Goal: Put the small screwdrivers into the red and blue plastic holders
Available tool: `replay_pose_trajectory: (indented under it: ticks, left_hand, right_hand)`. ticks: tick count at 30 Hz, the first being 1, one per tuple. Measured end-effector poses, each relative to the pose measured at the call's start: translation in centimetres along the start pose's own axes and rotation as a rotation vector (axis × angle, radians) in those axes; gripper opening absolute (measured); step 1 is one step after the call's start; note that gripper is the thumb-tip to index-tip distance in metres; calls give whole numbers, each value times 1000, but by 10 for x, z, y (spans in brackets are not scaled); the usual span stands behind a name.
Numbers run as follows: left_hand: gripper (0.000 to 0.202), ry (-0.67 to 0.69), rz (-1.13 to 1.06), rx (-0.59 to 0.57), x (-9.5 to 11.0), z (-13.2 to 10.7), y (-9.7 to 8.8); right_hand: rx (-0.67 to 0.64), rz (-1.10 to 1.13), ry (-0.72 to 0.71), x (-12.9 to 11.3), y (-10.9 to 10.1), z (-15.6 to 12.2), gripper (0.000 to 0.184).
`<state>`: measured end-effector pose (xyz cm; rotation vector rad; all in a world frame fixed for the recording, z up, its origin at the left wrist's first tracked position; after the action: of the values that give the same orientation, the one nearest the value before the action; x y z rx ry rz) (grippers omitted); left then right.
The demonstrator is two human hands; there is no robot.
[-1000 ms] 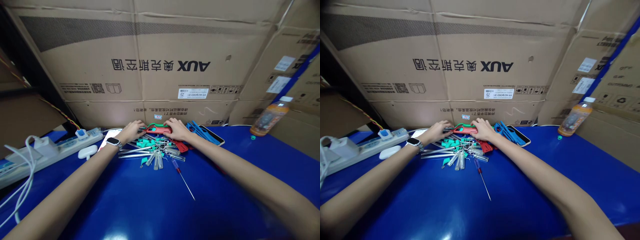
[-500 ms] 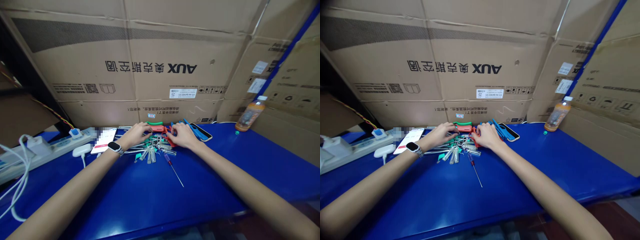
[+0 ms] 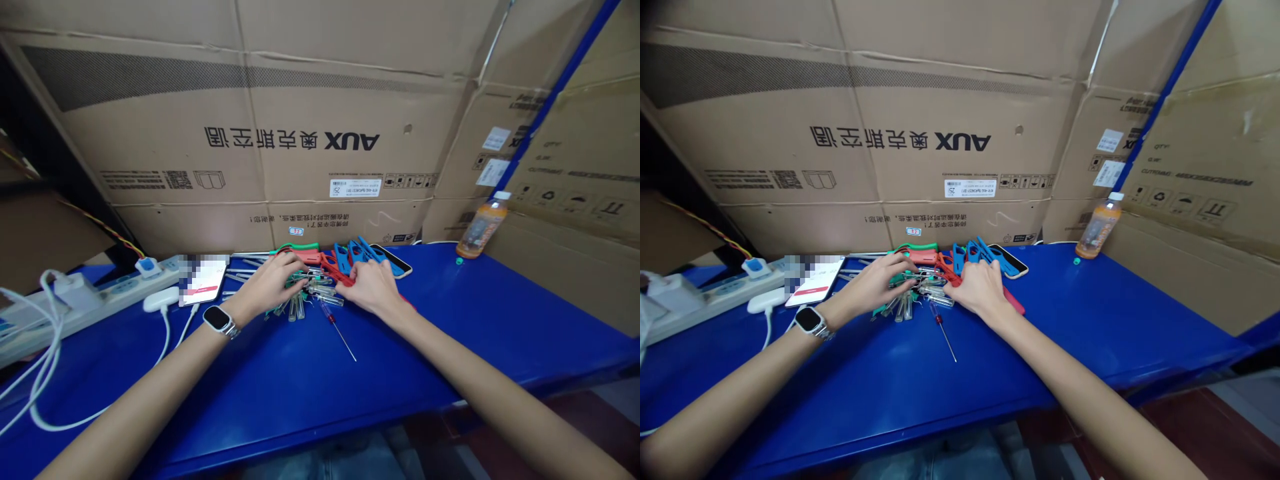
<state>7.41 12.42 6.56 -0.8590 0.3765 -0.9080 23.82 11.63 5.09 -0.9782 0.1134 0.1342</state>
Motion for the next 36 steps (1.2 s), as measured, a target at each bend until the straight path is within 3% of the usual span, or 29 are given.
replay_pose_trajectory:
  ticks: [4, 8, 13, 18, 23, 27, 32, 36]
  left_hand:
    - [23, -14, -64, 77, 12, -16, -26]
    - [40, -45, -168, 78, 23, -32, -39]
    - [30, -139, -205, -126, 19, -56, -25]
    - [29, -213, -210, -238, 12, -73, -11]
    - [31, -276, -256, -295, 10, -77, -3]
    - [29, -260, -286, -240, 8, -73, -9]
    - [21, -295, -135, -65, -25, -67, -23]
    - [18, -273, 36, -72, -45, -57, -21]
  right_hand:
    - [53, 147, -13, 0, -18, -20, 28]
    - [-13, 448, -195, -41, -21, -43, 18]
    - [-191, 556, -426, -89, 0, -63, 20]
    - [-239, 551, -507, -93, 11, -67, 20]
    - [-196, 503, -440, -87, 9, -54, 24]
    - [-106, 401, -275, -85, 15, -29, 22]
    - [-115, 259, -231, -98, 33, -17, 30]
    - [-105, 267, -148, -91, 35, -13, 20]
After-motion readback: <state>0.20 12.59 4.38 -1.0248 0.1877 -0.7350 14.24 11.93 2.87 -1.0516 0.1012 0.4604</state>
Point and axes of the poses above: each hand's wrist, its own z-axis towards the middle knuckle, its own y-axis out of the palm, x = y × z, the point moved 10 cm from there along z, towards the middle knuckle, and after that the axes turned 13 degrees about x, right-handed, at the moved point
